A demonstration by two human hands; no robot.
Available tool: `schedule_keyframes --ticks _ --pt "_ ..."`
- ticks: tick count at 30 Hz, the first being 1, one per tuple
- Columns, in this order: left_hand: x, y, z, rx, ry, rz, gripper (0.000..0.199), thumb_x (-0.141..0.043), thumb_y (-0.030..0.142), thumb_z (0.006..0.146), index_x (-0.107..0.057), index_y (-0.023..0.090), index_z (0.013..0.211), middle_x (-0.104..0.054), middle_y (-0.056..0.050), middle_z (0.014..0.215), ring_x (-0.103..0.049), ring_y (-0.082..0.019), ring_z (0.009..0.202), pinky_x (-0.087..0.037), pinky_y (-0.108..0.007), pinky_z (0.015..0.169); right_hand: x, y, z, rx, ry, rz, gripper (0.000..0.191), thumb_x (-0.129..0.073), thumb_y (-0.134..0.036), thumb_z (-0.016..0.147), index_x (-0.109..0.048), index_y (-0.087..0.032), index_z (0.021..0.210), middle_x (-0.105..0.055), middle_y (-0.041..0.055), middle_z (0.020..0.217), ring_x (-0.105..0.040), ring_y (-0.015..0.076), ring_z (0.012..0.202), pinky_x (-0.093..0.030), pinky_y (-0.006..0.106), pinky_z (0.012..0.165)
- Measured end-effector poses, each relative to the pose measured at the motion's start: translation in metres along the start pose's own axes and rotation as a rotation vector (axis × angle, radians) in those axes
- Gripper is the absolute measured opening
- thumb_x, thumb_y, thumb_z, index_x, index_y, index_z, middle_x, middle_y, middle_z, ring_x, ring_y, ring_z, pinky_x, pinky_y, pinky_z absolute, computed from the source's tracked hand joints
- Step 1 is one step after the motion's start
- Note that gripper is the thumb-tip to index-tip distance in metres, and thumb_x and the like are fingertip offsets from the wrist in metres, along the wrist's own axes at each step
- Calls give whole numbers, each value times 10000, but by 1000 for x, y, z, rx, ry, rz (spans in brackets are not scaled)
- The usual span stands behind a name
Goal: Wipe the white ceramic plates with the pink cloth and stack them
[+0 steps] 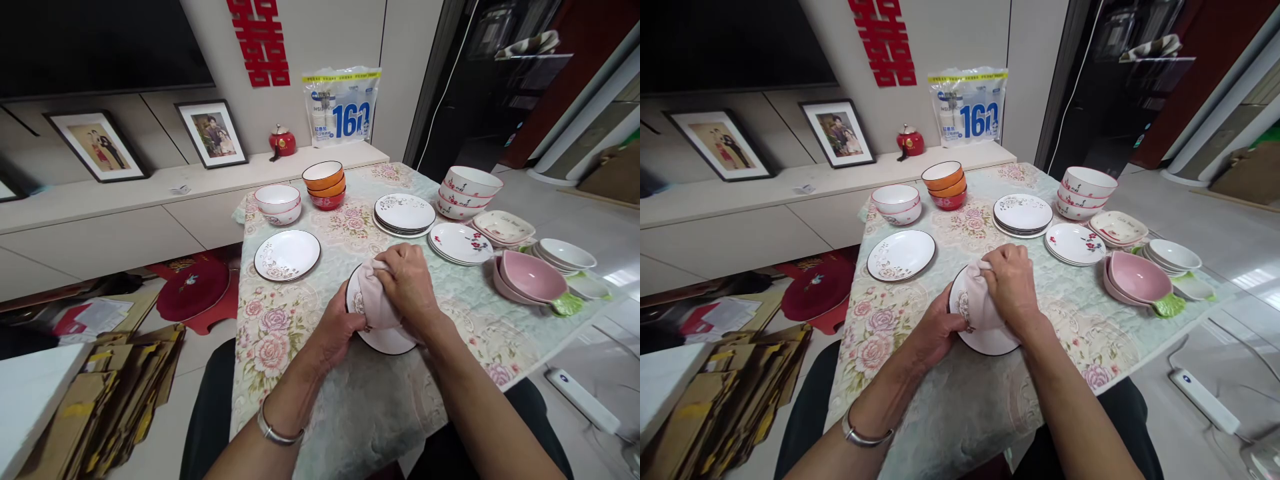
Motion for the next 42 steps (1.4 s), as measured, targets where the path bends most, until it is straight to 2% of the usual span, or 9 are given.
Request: schedule_keyframes --ticks 3,6,12,19,27,30,35,37,42 --pt "0 1 -1 27 13 1 799 -526 -14 486 -597 213 1248 -717 -28 975 -615 -198 828 -447 -252 634 2 17 2 -89 -32 112 137 -628 -241 814 -666 -215 943 -647 89 1084 -544 269 1005 -414 391 855" --pt "2 1 -1 42 92 -63 745 -534 -5 462 -633 177 1177 -732 -46 949 -636 -216 836 -460 -262 647 -1 30 1 -242 -146 285 141 -640 -265 787 -650 -226 922 -689 15 884 -602 206 816 -430 327 751" --pt "4 4 -1 -5 227 -238 730 -619 21 452 -625 154 1170 -742 -91 1011 -670 -274 878 -513 -348 745 -1 32 1 -357 -20 279 131 -657 -281 770 -632 -217 882 -685 6 851 -594 201 789 -415 324 737" --pt "0 0 -4 67 218 -215 747 -523 -6 395 -640 170 1112 -728 -38 841 -652 -236 766 -492 -319 684 1 10 -3 -138 121 -36 113 -587 -223 835 -684 -190 882 -581 118 954 -500 279 955 -415 394 818" --pt "2 -8 -1 70 162 -166 459 -504 -19 398 -629 156 804 -595 30 645 -528 -113 607 -389 -207 562 -21 -29 -9 110 -250 362 125 -582 -151 839 -668 -233 878 -609 20 898 -561 175 883 -435 277 777" --pt "1 -8 -3 109 151 -170 528 -498 -12 394 -644 167 869 -608 28 659 -546 -133 621 -404 -226 575 -17 -15 -5 67 -166 236 126 -588 -177 845 -675 -216 927 -620 47 931 -550 209 926 -421 318 827" --pt "-5 -7 -5 149 94 -193 684 -500 -14 396 -657 169 1036 -698 -24 787 -629 -212 747 -461 -286 663 -4 23 0 -169 26 -16 189 -579 -304 871 -680 -174 964 -613 107 937 -541 270 929 -420 373 817" --pt "-5 -6 -5 149 91 -192 720 -491 -11 395 -657 167 1072 -718 -40 831 -645 -237 794 -472 -303 688 -4 27 0 -186 14 12 208 -560 -316 880 -680 -179 980 -633 108 953 -560 265 920 -429 367 811" --pt "-3 -5 -6 168 104 -173 760 -497 -10 394 -664 162 1115 -729 -46 807 -663 -266 816 -476 -300 655 -9 13 1 -10 -168 265 206 -533 -255 887 -692 -218 1012 -697 63 1046 -609 220 975 -441 319 852"
Point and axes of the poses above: each hand's wrist, its own z-axis towards the middle knuckle, its own x-axis out of the back of the hand, y = z × x, the point moved 4 cm from there along z, towards the middle knuckle
